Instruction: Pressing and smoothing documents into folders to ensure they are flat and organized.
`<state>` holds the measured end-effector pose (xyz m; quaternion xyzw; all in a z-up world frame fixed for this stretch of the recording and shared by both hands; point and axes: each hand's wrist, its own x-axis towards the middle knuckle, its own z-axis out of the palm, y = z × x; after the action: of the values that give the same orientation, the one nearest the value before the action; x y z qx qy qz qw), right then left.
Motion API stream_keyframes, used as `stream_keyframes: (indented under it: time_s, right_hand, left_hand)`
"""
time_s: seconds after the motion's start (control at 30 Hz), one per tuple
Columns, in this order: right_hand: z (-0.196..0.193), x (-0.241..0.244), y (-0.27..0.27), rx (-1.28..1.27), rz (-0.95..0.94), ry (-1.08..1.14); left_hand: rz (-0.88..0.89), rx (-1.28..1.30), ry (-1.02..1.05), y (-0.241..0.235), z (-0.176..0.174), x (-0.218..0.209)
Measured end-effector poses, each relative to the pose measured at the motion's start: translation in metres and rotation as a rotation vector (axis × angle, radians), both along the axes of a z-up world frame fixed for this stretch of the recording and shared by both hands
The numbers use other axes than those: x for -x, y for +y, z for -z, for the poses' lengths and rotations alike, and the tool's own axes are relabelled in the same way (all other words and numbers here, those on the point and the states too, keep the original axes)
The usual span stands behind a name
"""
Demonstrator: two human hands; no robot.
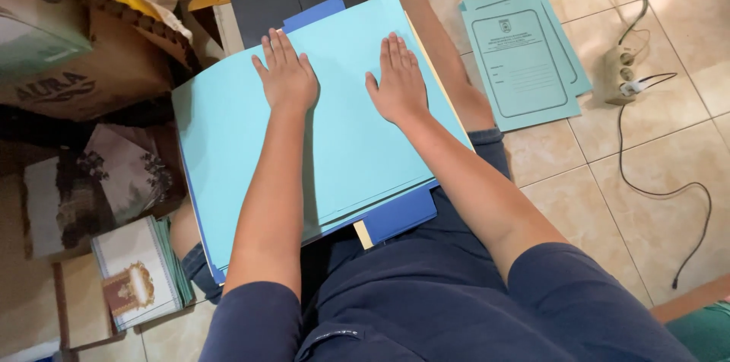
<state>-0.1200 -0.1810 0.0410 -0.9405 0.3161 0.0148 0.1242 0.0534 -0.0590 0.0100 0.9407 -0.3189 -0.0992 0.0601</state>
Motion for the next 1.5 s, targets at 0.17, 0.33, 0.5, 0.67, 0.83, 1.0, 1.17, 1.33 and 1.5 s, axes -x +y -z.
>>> stream_keyframes:
  time_s: [0.17, 0.33, 0.5, 0.67, 0.83, 1.0, 1.17, 1.33, 1.5]
  right_hand:
    - [0.002, 0.000, 0.000, -0.011, -0.001, -0.010]
    - [0.006, 0.001, -0.001, -0.005, -0.008, -0.031]
    - [0.003, 0.000, -0.001, -0.007, -0.011, -0.022]
    - [-0.001, 0.000, 0.001, -0.001, 0.000, 0.013]
    - [-0.005, 0.001, 0.003, -0.009, -0.007, -0.003]
    - [0.002, 0.000, -0.001, -0.002, -0.015, -0.011]
    - [0.006, 0.002, -0.002, -0.012, -0.009, -0.027]
    - [0.007, 0.000, -0.003, -0.018, -0.018, -0.021]
    - [0.000, 0.000, 0.001, -0.009, -0.012, -0.001]
  left_hand:
    - [0.037, -0.006, 0.005, 0.032, -0.011, 0.041]
    - [0.129, -0.007, 0.069, 0.069, -0.030, 0.093]
    - [0.120, 0.006, 0.086, 0.067, -0.014, 0.083]
    - [0.096, 0.014, 0.046, 0.035, 0.004, 0.035]
    - [0.032, 0.014, -0.007, 0.011, 0.007, 0.003]
    - [0.080, 0.023, -0.002, 0.038, -0.012, 0.051]
    - [0.161, 0.017, 0.040, 0.079, -0.024, 0.113]
    - [0.162, -0.012, 0.064, 0.082, -0.008, 0.110]
    - [0.089, -0.004, 0.023, 0.038, 0.010, 0.039]
